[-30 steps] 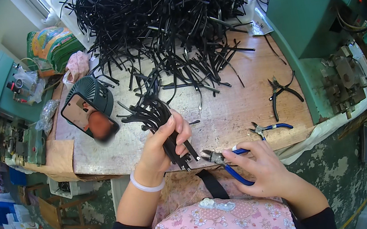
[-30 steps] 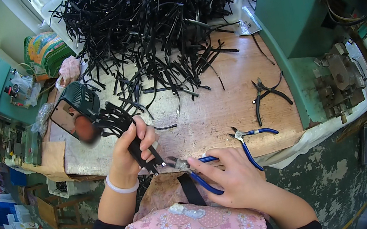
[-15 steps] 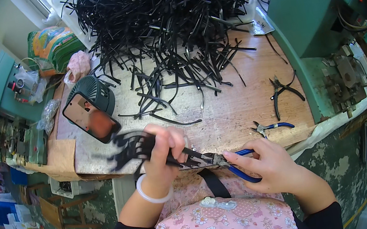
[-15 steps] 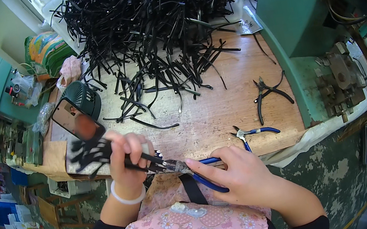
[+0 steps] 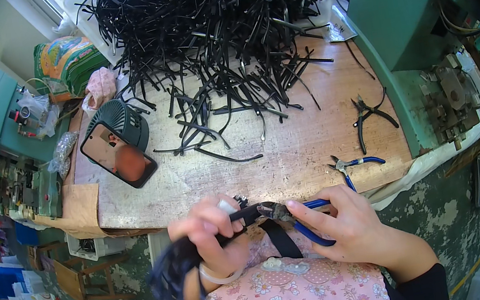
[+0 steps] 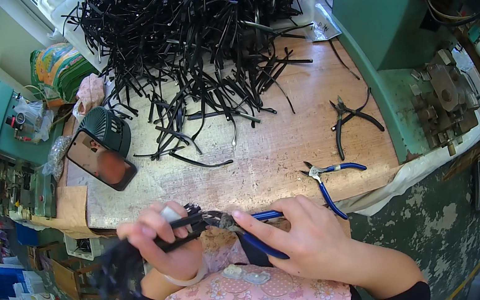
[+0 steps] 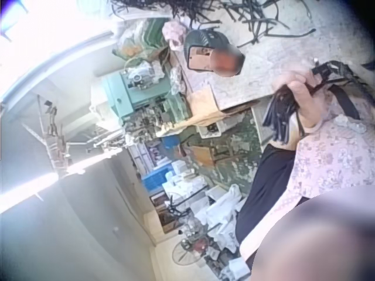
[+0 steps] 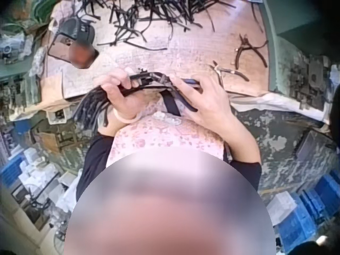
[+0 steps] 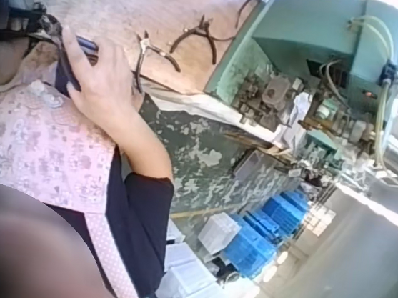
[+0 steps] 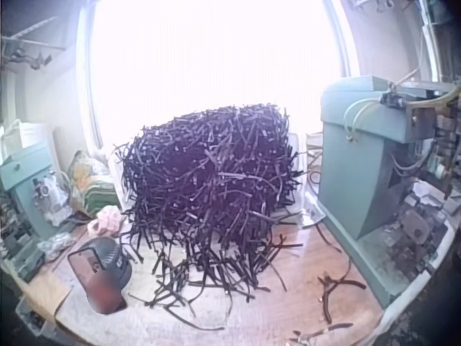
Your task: The person repeatedly picks up black cables from a pile on the table and uses blue-handled pliers to cut off the ends. The cut pieces are discarded back onto the table. The task continues throughout the clip with no visible final destination for the trimmed cables.
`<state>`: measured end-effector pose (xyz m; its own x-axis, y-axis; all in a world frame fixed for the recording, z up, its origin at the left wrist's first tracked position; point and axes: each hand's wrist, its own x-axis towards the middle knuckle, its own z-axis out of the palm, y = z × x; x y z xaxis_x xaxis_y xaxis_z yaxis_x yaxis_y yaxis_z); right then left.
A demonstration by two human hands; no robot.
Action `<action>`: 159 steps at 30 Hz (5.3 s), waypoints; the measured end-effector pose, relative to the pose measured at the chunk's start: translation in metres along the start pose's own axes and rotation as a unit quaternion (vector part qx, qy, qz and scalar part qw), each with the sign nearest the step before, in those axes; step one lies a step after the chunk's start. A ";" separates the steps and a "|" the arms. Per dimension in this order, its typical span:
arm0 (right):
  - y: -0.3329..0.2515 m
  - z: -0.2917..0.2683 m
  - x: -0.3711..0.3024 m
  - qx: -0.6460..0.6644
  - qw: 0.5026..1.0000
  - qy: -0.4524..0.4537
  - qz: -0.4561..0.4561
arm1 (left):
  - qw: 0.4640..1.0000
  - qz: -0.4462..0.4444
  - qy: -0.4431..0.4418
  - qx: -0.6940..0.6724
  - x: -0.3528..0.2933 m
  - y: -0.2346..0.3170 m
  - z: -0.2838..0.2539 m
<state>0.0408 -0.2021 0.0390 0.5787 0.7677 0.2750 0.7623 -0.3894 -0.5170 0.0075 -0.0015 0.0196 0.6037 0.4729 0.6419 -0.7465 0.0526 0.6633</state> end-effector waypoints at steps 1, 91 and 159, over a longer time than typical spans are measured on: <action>0.001 0.000 -0.001 -0.014 1.000 -0.007 -0.001 | 0.997 -0.079 0.001 -0.027 0.004 0.007 -0.004; 0.004 -0.018 0.003 0.068 0.995 -0.070 0.018 | 0.940 -0.266 -0.135 -0.164 0.022 0.005 -0.028; 0.002 -0.002 0.008 -0.061 0.996 -0.011 -0.059 | 0.900 -0.380 -0.102 -0.190 0.038 -0.017 -0.042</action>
<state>0.0477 -0.1981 0.0414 0.4781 0.8221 0.3093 0.8548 -0.3544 -0.3792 0.0316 0.0527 0.0164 0.9899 0.0040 0.1418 -0.1151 0.6073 0.7861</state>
